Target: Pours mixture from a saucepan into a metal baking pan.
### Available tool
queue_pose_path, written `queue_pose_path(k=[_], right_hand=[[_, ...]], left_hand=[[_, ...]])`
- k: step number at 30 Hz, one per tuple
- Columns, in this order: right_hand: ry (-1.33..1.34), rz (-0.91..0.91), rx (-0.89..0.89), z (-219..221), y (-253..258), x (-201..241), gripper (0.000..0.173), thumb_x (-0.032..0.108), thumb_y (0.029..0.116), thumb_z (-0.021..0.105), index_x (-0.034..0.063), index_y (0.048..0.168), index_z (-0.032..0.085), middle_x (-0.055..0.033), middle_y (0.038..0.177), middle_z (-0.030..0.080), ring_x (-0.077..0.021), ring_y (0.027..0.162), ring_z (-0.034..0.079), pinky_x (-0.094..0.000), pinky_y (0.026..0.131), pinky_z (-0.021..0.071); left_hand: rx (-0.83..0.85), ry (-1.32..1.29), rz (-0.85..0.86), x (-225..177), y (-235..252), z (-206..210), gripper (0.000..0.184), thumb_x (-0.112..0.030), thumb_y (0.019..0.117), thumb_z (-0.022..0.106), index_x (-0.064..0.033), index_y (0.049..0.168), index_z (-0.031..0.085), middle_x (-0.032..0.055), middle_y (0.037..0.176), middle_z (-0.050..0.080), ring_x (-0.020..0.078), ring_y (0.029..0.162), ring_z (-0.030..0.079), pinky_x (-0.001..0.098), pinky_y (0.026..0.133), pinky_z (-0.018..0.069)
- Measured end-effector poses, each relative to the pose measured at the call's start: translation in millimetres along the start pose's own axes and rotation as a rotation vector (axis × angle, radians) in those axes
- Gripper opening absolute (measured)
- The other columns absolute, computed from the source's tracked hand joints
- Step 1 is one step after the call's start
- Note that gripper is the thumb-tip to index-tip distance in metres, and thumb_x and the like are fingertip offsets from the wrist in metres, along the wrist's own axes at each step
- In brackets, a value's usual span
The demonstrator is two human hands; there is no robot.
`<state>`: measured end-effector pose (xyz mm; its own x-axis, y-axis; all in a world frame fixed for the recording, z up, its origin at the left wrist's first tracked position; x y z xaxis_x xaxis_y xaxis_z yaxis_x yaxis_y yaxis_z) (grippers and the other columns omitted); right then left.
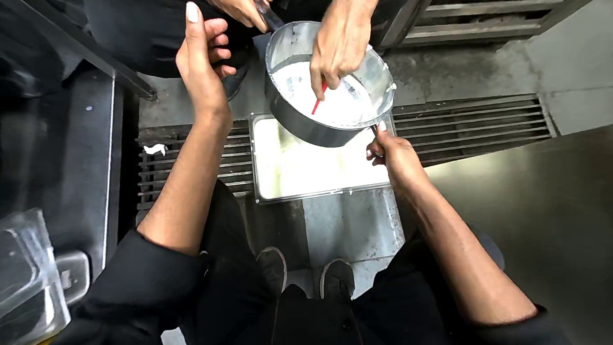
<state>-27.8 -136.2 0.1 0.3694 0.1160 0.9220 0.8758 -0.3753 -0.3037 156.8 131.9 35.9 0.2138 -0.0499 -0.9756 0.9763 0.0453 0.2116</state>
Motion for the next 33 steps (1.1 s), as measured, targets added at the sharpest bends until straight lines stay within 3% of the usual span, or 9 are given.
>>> queue_pose_path(k=[8,13,16,19,22,25,28,31,33], right_hand=[[-0.043,-0.170,-0.044,-16,8,13,0.053,0.037,0.1125,0.032,0.0215,0.063,0.045,0.0092,0.061,0.050,-0.0040,0.065,0.053,-0.0252,0.068,0.0459],[-0.272,-0.126,0.071,-23,18,12,0.053,0.039,0.1124,0.032,0.0164,0.068,0.050,0.0056,0.066,0.048,-0.0071,0.070,0.052,-0.0312,0.072,0.0443],[-0.302,-0.067,0.138,-19,20,10,0.054,0.041,0.1126,0.032,0.0153,0.070,0.052,0.0040,0.070,0.051,-0.0078,0.074,0.054,-0.0322,0.075,0.0453],[-0.284,-0.136,0.163,-26,23,18,0.053,0.038,0.1127,0.032,0.0186,0.067,0.048,0.0068,0.066,0.049,-0.0056,0.070,0.051,-0.0301,0.073,0.0439],[-0.242,-0.207,0.130,-37,29,27,0.052,0.038,0.1124,0.033,0.0204,0.066,0.047,0.0089,0.063,0.048,-0.0041,0.066,0.050,-0.0277,0.071,0.0443],[-0.234,-0.175,0.100,-40,34,28,0.052,0.041,0.1119,0.035,0.0186,0.068,0.051,0.0080,0.065,0.050,-0.0048,0.068,0.053,-0.0291,0.072,0.0461],[-0.218,-0.095,0.131,-28,36,17,0.052,0.043,0.1122,0.033,0.0177,0.070,0.051,0.0066,0.068,0.051,-0.0057,0.071,0.055,-0.0302,0.073,0.0475],[-0.183,-0.121,0.151,-27,33,18,0.053,0.041,0.1127,0.033,0.0163,0.068,0.050,0.0049,0.068,0.050,-0.0071,0.072,0.054,-0.0315,0.075,0.0474],[-0.139,-0.178,0.165,-32,30,22,0.053,0.039,0.1128,0.032,0.0171,0.067,0.048,0.0055,0.066,0.049,-0.0072,0.070,0.053,-0.0314,0.075,0.0473]], left_hand=[[-0.002,0.016,0.064,-3,-2,-1,0.048,-0.028,0.1140,0.024,-0.0057,0.114,0.066,-0.0026,0.102,0.067,0.0073,0.090,0.064,0.0252,0.077,0.0530],[0.054,0.198,0.270,-6,-5,-4,0.039,-0.022,0.1098,0.030,-0.0024,0.116,0.063,0.0005,0.109,0.063,0.0064,0.095,0.063,0.0247,0.079,0.0532],[0.070,0.286,0.390,-11,-11,-5,0.039,-0.022,0.1075,0.032,-0.0015,0.113,0.064,0.0020,0.108,0.060,0.0057,0.096,0.062,0.0239,0.081,0.0528],[0.072,0.363,0.535,-17,-18,-3,0.036,-0.025,0.1072,0.038,-0.0017,0.110,0.065,0.0030,0.107,0.063,0.0061,0.099,0.061,0.0246,0.085,0.0514],[0.163,0.367,0.772,-32,-34,5,0.034,-0.024,0.1071,0.050,-0.0010,0.097,0.073,0.0021,0.095,0.071,0.0041,0.095,0.063,0.0249,0.085,0.0491],[0.482,0.254,0.903,-53,-65,28,0.035,-0.020,0.1065,0.055,-0.0022,0.080,0.069,0.0019,0.085,0.067,0.0032,0.087,0.063,0.0224,0.078,0.0522],[0.885,0.304,0.843,-54,-111,58,0.036,-0.027,0.1003,0.061,-0.0022,0.075,0.071,0.0086,0.077,0.068,0.0135,0.079,0.064,0.0310,0.073,0.0517],[1.418,0.607,0.710,-37,-185,82,0.038,-0.046,0.0965,0.064,-0.0111,0.090,0.077,0.0048,0.090,0.071,0.0214,0.092,0.069,0.0426,0.080,0.0564],[1.800,0.718,0.507,-18,-237,86,0.038,-0.045,0.0945,0.071,-0.0083,0.104,0.075,0.0105,0.103,0.073,0.0296,0.103,0.069,0.0519,0.088,0.0558]])
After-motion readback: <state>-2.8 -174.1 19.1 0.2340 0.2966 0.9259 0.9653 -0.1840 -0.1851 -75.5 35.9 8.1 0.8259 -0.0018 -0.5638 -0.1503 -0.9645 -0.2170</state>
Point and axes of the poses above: each hand's wrist, its own y-axis towards the middle knuckle, its own z-axis out of the palm, x = y × z, the point moved 1 cm from there along y, towards the middle knuckle
